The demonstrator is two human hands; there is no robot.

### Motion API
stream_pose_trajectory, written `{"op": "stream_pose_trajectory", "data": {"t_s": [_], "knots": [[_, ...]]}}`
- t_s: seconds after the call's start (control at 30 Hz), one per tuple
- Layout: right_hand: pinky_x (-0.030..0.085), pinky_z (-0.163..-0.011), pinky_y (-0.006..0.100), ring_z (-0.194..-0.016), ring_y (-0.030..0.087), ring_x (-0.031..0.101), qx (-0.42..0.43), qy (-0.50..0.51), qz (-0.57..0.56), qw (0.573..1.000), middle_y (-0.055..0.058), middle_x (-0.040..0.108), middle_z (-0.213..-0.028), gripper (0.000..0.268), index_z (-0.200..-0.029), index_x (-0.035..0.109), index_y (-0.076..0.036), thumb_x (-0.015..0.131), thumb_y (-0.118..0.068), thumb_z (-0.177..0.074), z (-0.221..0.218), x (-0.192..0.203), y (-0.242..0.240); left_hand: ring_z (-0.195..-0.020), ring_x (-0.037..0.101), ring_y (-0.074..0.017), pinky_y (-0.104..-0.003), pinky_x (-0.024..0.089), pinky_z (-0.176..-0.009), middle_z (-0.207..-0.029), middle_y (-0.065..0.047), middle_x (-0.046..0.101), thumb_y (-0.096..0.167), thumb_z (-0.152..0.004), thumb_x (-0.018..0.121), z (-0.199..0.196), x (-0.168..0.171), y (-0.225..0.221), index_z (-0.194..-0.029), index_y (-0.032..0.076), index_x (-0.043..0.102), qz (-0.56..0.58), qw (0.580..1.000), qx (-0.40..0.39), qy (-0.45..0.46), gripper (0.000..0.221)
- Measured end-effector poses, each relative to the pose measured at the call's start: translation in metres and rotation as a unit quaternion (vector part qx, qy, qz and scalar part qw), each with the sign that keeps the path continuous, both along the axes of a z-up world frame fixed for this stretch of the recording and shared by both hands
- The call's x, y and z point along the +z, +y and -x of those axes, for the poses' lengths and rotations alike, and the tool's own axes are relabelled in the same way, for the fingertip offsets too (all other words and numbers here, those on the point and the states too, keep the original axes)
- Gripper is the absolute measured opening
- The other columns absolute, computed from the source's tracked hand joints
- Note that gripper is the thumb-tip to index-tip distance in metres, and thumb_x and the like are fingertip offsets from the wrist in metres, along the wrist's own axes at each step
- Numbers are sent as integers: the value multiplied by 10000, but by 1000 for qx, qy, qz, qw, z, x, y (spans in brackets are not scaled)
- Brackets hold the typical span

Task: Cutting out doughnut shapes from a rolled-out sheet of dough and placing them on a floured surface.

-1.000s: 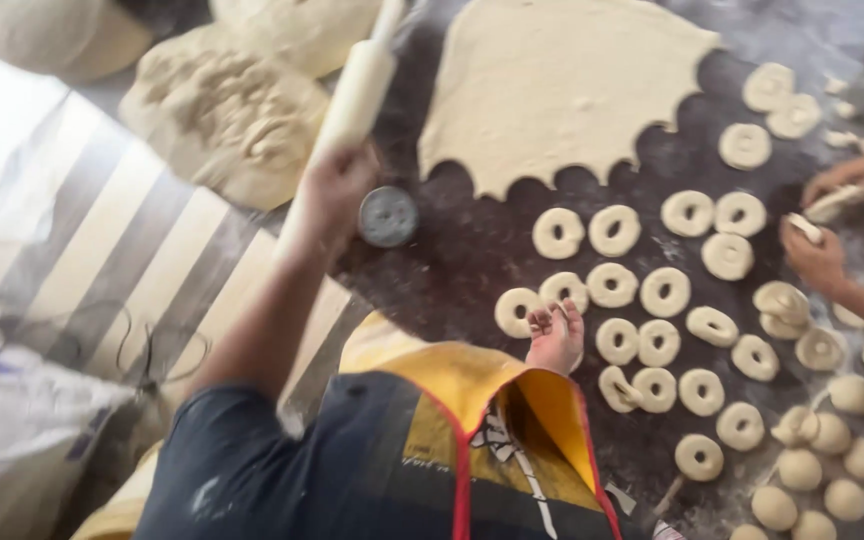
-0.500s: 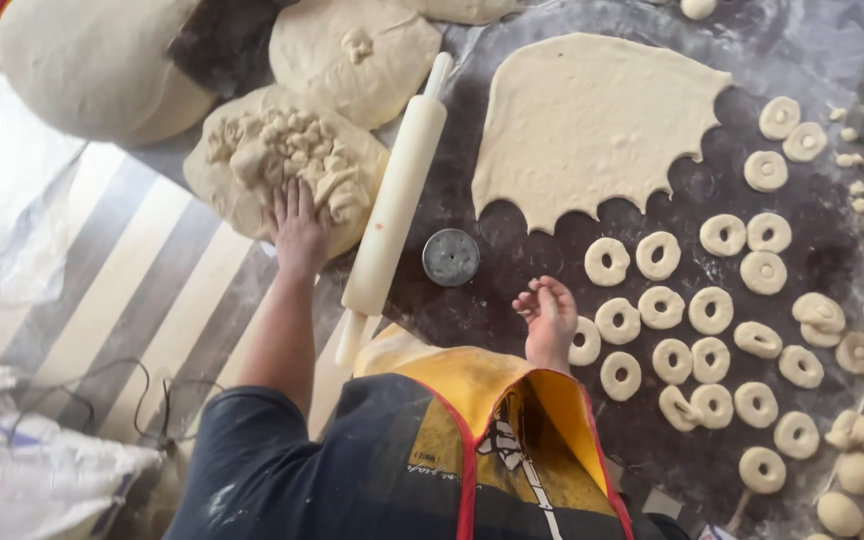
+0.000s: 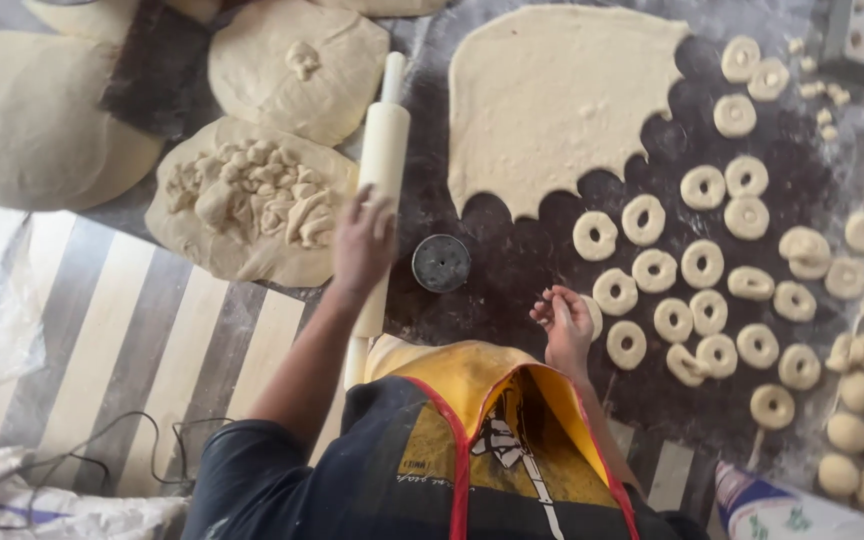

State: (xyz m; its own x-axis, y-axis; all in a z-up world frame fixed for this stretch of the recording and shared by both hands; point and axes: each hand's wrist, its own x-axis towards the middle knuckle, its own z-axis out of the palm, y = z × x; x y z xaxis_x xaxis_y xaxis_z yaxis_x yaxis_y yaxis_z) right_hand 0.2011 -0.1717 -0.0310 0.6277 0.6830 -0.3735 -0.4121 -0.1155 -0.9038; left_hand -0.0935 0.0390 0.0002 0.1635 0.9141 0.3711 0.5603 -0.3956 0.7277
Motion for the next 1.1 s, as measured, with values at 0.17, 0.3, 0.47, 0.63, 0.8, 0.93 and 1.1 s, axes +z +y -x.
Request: {"op": "stream_pose_trajectory", "data": {"t_s": [0.17, 0.3, 0.47, 0.63, 0.8, 0.93, 1.1], "knots": [[608, -785, 330, -856, 157, 656, -46, -5, -14, 999, 90, 663, -1067, 164, -1190, 598, -9, 528, -59, -1050, 5, 7, -5, -1284, 576, -337, -480, 470, -1074, -1364, -131, 619, 239, -940, 720, -75, 8, -18, -1195, 82, 707, -6, 983, -181, 26, 300], [598, -801, 308, -904, 144, 671, -53, -31, -26, 998, 82, 673, -1087, 183, -1203, 613, 7, 537, -69, -1055, 12, 7, -10, -1201, 568, -305, -501, 432, -975, -1266, -101, 652, 436, -898, 683, -102, -1, -26, -1136, 109, 725, 24, 942, -239, 236, 406], [592, -820, 296, -978, 125, 672, -72, -103, 9, 992, 74, 685, -1137, 201, -1195, 650, 18, 561, -63, -1034, -6, -26, -18, -1139, 589, -285, -480, 442, -933, -1163, -70, 685, 461, -946, 633, -104, -7, -28, -1063, 123, 739, 40, 917, -242, 314, 373], [520, -1009, 352, -1186, 247, 655, -23, -335, 109, 936, 173, 660, -1278, 364, -1335, 610, 52, 617, -140, -1025, -60, -27, 12, -1115, 603, -284, -475, 445, -942, -1093, -65, 699, 420, -948, 629, -107, -4, -27, -1002, 117, 750, 37, 922, -222, 315, 331], [533, -952, 439, -1108, 327, 661, 2, -501, 262, 825, 216, 666, -1236, 392, -1316, 607, 34, 622, -243, -1039, -125, -41, 73, -1114, 608, -288, -475, 445, -962, -1096, -66, 705, 406, -948, 625, -105, -6, -28, -1002, 109, 754, 32, 920, -224, 321, 328], [529, -977, 478, -1106, 337, 647, 43, -510, 370, 775, 185, 693, -1138, 272, -1076, 638, -31, 715, -231, -908, -141, -47, 99, -1119, 615, -289, -465, 445, -982, -1105, -62, 718, 398, -942, 625, -108, -5, -30, -997, 113, 764, 18, 924, -212, 319, 322], [586, -874, 454, -1002, 287, 700, 11, -466, 251, 848, 140, 709, -1102, 180, -973, 551, -43, 682, -161, -933, -126, -54, 92, -1133, 621, -282, -462, 445, -993, -1134, -56, 728, 398, -941, 627, -111, 1, -30, -1008, 121, 777, 26, 924, -203, 324, 323]]}}
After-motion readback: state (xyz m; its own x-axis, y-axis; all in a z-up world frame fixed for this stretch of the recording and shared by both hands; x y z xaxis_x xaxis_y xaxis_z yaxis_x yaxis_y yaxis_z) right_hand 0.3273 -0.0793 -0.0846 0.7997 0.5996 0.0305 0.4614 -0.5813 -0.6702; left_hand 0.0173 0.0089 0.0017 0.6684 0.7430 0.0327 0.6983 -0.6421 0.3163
